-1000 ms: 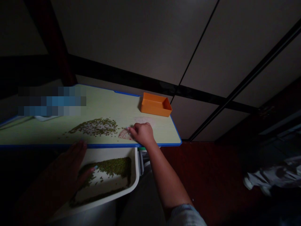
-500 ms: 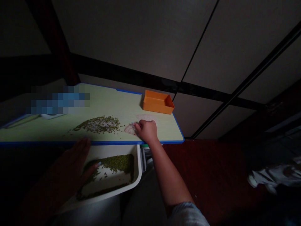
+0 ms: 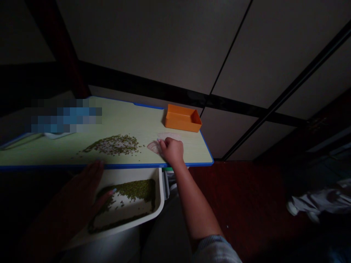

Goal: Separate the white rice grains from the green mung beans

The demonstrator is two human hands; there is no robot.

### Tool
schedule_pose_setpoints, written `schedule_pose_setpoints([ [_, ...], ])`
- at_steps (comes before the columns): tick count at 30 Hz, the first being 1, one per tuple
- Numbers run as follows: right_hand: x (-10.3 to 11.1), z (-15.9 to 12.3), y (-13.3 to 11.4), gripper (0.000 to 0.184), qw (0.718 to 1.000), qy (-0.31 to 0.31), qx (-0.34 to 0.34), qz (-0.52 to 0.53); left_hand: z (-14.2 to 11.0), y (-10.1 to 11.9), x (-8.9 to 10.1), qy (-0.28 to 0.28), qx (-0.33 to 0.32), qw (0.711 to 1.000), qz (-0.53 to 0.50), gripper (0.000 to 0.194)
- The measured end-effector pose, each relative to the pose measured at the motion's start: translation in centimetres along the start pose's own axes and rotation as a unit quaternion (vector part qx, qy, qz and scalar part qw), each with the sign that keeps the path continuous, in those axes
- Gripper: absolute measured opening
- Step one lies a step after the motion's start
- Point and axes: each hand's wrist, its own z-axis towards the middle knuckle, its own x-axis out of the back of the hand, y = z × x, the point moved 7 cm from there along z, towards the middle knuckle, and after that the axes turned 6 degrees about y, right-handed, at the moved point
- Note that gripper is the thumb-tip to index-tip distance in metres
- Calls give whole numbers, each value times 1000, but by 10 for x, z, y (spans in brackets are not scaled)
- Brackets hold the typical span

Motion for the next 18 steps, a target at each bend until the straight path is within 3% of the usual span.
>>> schedule_pose_setpoints([
  [4, -5, 2, -3, 44, 999, -24, 21, 34, 0, 0, 1, 4, -3, 1000, -2, 81],
  [10, -10, 4, -18, 42, 996, -63, 34, -53, -1, -2, -2, 16, -12, 1000, -2, 81],
  [18, -12, 5, -32, 43, 988, -88, 5, -125, 3, 2, 6, 65, -43, 997, 29, 80],
])
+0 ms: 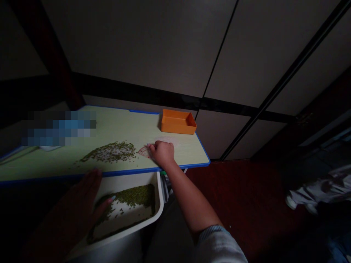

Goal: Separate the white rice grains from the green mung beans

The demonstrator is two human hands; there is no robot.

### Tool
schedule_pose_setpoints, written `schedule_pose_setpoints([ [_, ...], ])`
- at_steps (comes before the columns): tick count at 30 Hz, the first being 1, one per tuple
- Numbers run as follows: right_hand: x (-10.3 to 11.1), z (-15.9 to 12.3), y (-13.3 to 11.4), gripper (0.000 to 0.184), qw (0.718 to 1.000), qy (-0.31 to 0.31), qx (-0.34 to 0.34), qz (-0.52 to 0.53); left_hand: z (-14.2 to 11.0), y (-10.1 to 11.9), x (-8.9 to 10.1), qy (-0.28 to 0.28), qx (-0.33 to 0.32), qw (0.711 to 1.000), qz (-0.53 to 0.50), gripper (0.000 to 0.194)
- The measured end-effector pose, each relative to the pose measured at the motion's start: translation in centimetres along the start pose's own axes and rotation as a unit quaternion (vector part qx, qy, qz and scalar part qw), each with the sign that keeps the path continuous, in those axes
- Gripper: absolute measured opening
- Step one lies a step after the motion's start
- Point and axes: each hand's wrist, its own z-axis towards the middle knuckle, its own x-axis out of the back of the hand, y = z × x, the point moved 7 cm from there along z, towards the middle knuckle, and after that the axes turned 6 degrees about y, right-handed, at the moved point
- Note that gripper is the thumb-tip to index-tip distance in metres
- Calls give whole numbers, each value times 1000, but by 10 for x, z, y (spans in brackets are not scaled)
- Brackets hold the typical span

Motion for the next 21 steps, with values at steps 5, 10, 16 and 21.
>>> schedule_pose_setpoints([
  [5, 2, -2, 6, 43, 1000, -2, -18, -12, -2, -1, -1, 8, -1, 1000, -10, 81],
  [10, 3, -2, 13, 43, 999, -1, -28, -25, -4, -2, -4, -5, 4, 1000, -21, 82],
  [16, 2, 3, 24, 42, 998, 13, -50, -36, -5, -2, -5, 13, 9, 1000, -21, 80],
  [21, 1, 4, 29, 43, 998, 47, -46, 23, -7, -3, -7, -5, 17, 999, -38, 81],
])
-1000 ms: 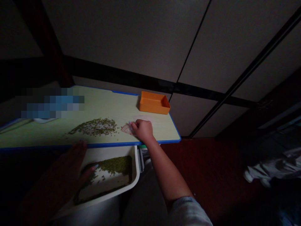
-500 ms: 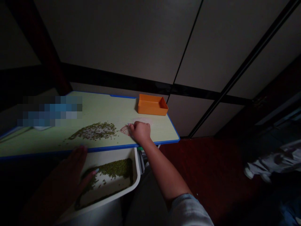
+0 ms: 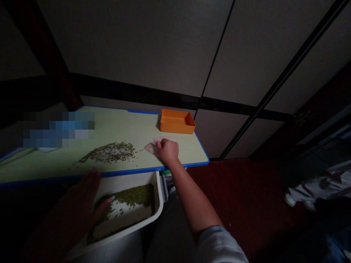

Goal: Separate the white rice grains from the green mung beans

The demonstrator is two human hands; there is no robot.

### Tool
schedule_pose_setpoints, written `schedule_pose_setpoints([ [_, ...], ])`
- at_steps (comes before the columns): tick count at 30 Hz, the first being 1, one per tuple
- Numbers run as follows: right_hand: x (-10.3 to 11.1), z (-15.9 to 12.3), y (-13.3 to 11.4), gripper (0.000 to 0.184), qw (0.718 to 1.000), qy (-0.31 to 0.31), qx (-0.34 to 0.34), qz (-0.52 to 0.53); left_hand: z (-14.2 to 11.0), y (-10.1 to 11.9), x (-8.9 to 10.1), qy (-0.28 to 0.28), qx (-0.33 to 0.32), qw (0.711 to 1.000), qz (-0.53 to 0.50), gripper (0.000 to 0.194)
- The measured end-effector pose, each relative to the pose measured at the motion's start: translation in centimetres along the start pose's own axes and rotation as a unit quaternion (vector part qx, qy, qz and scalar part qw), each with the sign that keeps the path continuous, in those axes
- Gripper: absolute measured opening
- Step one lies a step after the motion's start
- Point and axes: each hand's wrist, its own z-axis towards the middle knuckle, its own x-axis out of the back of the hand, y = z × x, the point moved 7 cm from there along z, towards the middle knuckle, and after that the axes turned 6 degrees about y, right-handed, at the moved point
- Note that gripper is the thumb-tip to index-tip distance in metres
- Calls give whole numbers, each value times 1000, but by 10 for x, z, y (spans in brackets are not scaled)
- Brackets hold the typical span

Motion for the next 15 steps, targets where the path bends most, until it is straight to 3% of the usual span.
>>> schedule_pose_setpoints([
  [7, -3, 0, -8, 43, 999, 0, 42, 25, 2, -1, 1, 9, -13, 1000, -2, 82],
  [15, -6, 2, -11, 42, 999, -30, 24, -13, -1, -1, -2, -6, 7, 1000, -8, 81],
])
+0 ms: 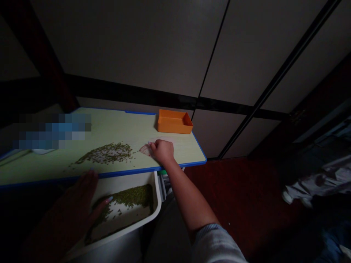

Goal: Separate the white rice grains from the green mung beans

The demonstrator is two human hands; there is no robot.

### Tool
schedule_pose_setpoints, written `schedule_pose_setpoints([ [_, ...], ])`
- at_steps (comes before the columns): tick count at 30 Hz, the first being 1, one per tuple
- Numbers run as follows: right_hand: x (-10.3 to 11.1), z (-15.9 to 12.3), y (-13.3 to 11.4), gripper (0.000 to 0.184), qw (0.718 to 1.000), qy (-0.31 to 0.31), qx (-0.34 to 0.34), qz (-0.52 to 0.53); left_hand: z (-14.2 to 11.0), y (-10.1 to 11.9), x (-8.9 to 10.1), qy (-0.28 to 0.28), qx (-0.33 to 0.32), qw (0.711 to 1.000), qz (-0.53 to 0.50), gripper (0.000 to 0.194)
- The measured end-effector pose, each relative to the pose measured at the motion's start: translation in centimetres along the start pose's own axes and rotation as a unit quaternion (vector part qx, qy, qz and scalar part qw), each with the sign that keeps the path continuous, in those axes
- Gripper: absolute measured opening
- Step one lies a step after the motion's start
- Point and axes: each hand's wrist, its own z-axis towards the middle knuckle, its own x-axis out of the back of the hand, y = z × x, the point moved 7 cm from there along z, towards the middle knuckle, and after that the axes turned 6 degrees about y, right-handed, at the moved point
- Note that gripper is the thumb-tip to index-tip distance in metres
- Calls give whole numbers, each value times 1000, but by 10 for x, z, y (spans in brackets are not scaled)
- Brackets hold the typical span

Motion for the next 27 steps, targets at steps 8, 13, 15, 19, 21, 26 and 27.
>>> schedule_pose_setpoints([
  [8, 7, -5, 6, 42, 999, 11, -41, -2, -1, -2, -2, -24, 7, 1000, 5, 83],
  [13, 10, -6, 9, 41, 998, 23, -63, 11, -2, -2, -3, -15, -1, 1000, 6, 84],
  [15, 9, -5, 7, 42, 998, 24, -53, 22, -3, -3, -4, -15, 3, 1000, 2, 83],
  [19, 8, -4, 2, 43, 999, 13, -30, 17, -4, -5, -6, -31, 1, 1000, -2, 81],
  [21, 8, -4, 2, 41, 999, 11, -35, 12, -5, -5, -7, -32, -16, 999, -1, 84],
  [26, 10, -5, 8, 38, 996, 17, -85, -5, -2, -6, -5, -10, -2, 1000, 7, 84],
  [27, 10, -6, 9, 38, 995, 22, -93, -7, -2, -7, -4, -9, 5, 1000, 8, 84],
])
